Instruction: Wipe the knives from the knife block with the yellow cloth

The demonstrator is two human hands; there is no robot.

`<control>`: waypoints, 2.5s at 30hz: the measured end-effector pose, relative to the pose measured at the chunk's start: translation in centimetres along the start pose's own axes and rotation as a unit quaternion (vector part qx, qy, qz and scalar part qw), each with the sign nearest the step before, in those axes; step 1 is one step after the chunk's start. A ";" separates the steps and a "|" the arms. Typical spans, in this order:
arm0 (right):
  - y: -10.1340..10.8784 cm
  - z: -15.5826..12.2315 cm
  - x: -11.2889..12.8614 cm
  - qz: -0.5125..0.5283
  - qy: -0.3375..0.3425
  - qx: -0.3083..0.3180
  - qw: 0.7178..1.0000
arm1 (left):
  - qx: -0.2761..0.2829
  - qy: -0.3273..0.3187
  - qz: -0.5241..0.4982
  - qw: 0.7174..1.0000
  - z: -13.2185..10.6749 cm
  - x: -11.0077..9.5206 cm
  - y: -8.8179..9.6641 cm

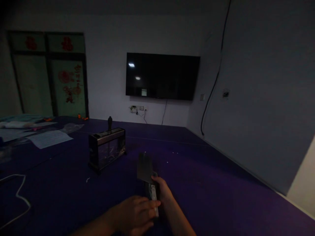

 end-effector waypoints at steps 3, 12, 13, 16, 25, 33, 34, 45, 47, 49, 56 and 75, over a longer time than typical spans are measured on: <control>-0.1 0.2 0.3 0.056 0.006 -0.034 0.998 | -0.043 0.071 -0.074 0.994 -0.4 0.6 -0.8; -0.4 -0.4 1.5 0.169 0.077 -0.107 0.977 | -0.191 0.517 -0.244 0.798 -0.8 4.0 -3.4; -0.4 -0.5 1.5 0.160 0.083 -0.106 0.978 | -0.180 0.540 -0.274 0.775 -0.9 4.2 -3.6; -0.7 -0.8 1.3 0.124 0.099 -0.104 0.982 | -0.142 0.581 -0.356 0.718 -1.1 4.3 -4.4; -1.5 -0.8 1.3 0.101 0.094 -0.063 0.988 | -0.190 0.546 -0.498 0.646 -1.4 3.8 -5.9; 0.8 -0.1 1.8 0.120 0.078 -0.212 0.967 | -0.198 0.576 -0.547 0.574 -1.9 4.8 -6.5; 1.1 0.0 2.0 0.109 0.096 -0.228 0.963 | -0.192 0.578 -0.552 0.569 -2.0 4.9 -6.5; 2.3 -1.0 4.2 -0.291 0.358 -0.281 0.842 | -0.205 0.585 -0.585 0.523 -2.6 5.6 -5.7; 2.0 -0.9 4.0 -0.335 0.386 -0.244 0.824 | -0.196 0.590 -0.589 0.517 -2.7 5.9 -5.7; 1.9 -0.7 3.6 -0.366 0.408 -0.227 0.805 | -0.170 0.594 -0.591 0.519 -2.8 6.1 -5.8; 2.7 -0.8 4.0 -0.422 0.456 -0.288 0.728 | -0.103 0.581 -0.576 0.566 -3.1 5.9 -6.3; -0.5 -1.3 2.4 -0.557 0.501 -0.053 0.660 | -0.084 0.555 -0.572 0.598 -3.2 5.6 -7.4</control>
Point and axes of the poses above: each hand's wrist, its own z-axis towards the middle knuckle, its own y-axis out of the back of the hand, x = y × z, the point moved 2 cm from there along z, towards the middle knuckle, and after that the axes turned 8 degrees about -x, right-handed, at the moved point
